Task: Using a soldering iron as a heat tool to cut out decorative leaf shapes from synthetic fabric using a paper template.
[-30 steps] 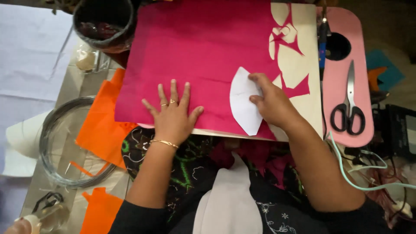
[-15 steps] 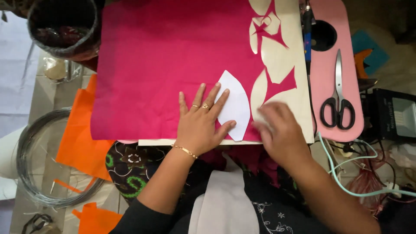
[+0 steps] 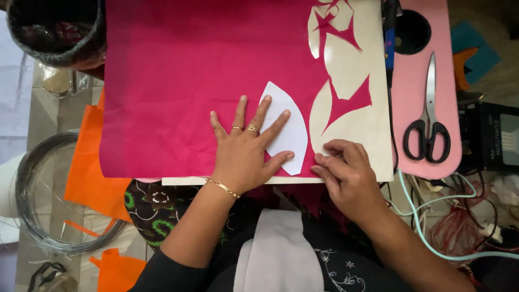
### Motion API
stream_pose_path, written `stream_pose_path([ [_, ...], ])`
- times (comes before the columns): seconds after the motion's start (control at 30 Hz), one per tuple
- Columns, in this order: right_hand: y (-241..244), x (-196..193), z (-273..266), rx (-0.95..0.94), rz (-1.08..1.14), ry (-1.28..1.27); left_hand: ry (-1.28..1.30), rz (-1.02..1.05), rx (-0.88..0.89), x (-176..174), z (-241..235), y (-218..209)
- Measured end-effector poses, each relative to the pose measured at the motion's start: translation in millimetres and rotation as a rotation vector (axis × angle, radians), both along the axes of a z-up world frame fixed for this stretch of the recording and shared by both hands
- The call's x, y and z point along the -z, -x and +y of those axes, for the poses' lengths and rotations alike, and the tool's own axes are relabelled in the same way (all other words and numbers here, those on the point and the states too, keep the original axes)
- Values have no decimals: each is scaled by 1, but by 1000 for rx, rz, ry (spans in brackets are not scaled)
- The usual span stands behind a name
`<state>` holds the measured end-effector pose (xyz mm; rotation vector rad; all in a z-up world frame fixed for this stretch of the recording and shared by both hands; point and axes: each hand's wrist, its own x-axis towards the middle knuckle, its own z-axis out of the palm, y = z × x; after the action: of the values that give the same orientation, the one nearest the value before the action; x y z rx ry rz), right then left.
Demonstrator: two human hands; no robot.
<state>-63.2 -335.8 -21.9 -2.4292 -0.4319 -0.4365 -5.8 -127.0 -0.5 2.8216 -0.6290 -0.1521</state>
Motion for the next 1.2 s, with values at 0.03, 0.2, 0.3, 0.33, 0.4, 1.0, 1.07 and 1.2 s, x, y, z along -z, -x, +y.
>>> stream_pose_path([
  [0.03, 0, -1, 1, -1, 8, -10, -8, 5, 7, 0, 0, 0],
  [0.2, -3, -1, -3, -14, 26, -19, -43, 7, 23, -1, 2, 1],
  [0.3, -11, -4, -13, -39, 39, -47, -59, -13, 33, 0, 1, 2],
  [0.33, -15, -6, -18, 26, -22, -26, -65, -9, 31, 1, 1, 2],
  [0.4, -25, -9, -34, 96, -89, 0, -67, -10, 34, 2, 0, 1],
  [1.0, 7, -35, -80, 477, -171, 274, -135, -200, 24, 19, 2, 2],
  [1.07, 9, -37, -62, 314, -150, 176, -131, -189, 25, 20, 3, 2],
  [1.2, 7, -37, -20, 74, -64, 77, -109, -192, 8, 20, 4, 4],
])
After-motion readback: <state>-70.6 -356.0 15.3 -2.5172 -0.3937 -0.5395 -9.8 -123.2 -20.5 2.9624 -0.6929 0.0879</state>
